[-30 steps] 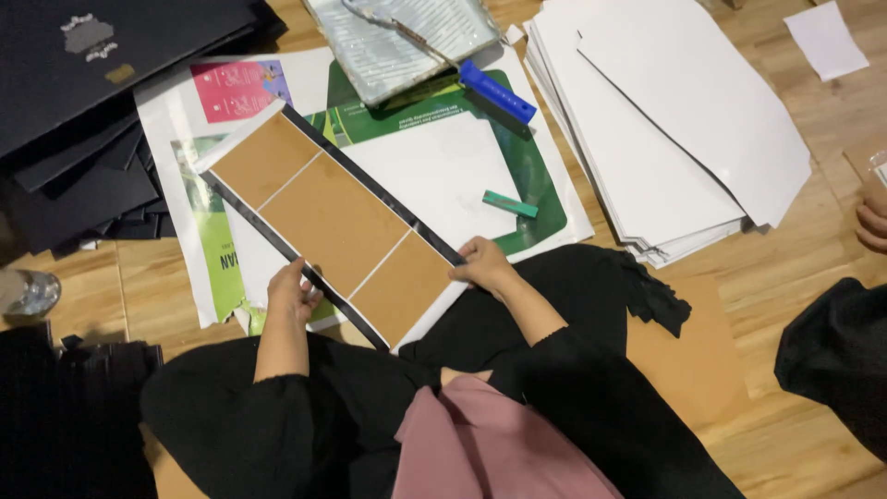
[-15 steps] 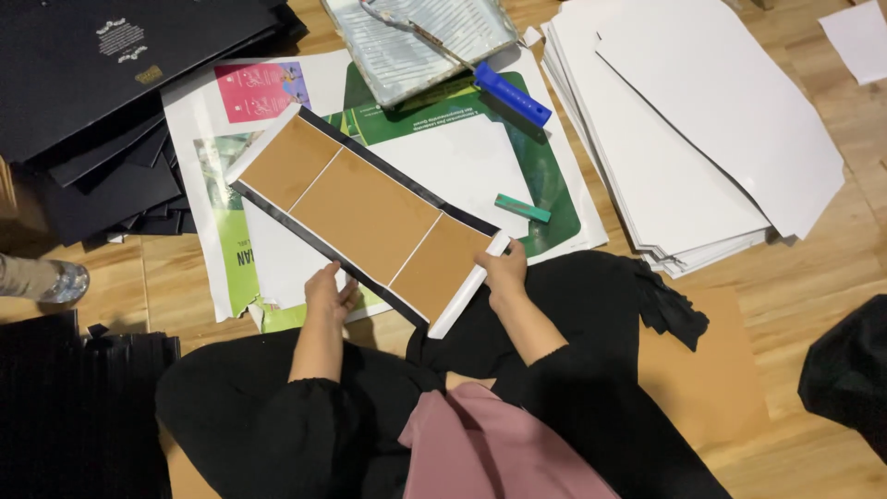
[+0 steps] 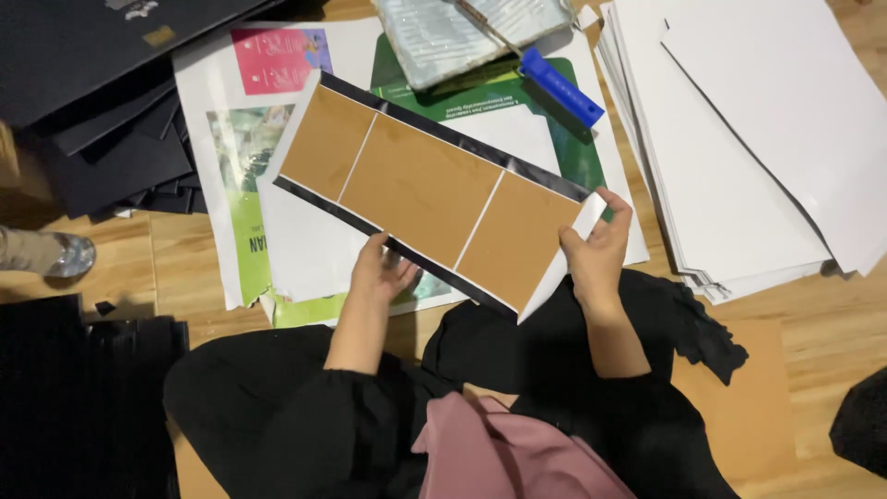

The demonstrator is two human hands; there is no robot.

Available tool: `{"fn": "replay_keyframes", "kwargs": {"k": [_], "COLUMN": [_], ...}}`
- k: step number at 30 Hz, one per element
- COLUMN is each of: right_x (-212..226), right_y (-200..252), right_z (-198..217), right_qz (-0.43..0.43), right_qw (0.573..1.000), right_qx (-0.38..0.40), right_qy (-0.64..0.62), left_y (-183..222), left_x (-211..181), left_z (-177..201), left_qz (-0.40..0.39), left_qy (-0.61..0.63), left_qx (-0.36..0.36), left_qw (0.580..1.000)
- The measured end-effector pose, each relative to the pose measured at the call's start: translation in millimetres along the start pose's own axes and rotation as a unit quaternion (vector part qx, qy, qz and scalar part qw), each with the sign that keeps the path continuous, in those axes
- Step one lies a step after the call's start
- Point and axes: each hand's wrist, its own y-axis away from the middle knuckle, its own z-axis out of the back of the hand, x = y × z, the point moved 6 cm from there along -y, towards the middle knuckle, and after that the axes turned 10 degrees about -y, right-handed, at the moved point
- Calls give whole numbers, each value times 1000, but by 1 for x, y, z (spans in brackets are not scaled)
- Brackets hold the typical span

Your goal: Assemble folders by aligning cardboard panels on adhesive sheets and smoothing them with a tool

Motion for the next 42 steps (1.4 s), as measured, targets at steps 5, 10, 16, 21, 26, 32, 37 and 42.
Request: {"fn": "replay_keyframes", "kwargs": {"k": [5,10,16,21,26,32,37,42], "right_x": [-26,-49,-130,-184,-139,-82,-101,-111], "right_y": [-18,-32,-45,-30,-37,-9,-13,-11], "right_z": [9,-8,-57,-62,-66,-92,-88,-95], "right_qz": [-18,-57,-163,-177,-100,-111,-108,-60], "right_qw": [997,993,982,944,924,876,880,889], "right_qx": [3,-5,55,179,139,194,189,225], "right_qy": [-71,-105,-83,215,342,427,422,394], "left_y": [-23,-15,21,-61,-51,107,110,63], "left_x": [-30,-89,-87,-27,0,-36,-46,-42], "left_z": [-10,34,121,204,193,28,-86,-135], "left_qz": [-42,-147,-233,-163,-132,-433,-455,-452], "left_qy": [94,31,104,106,213,-397,-734,-867], "left_qx": [3,21,-113,-187,-201,-166,-10,24], "left_qw": [995,988,960,963,947,792,504,208]}}
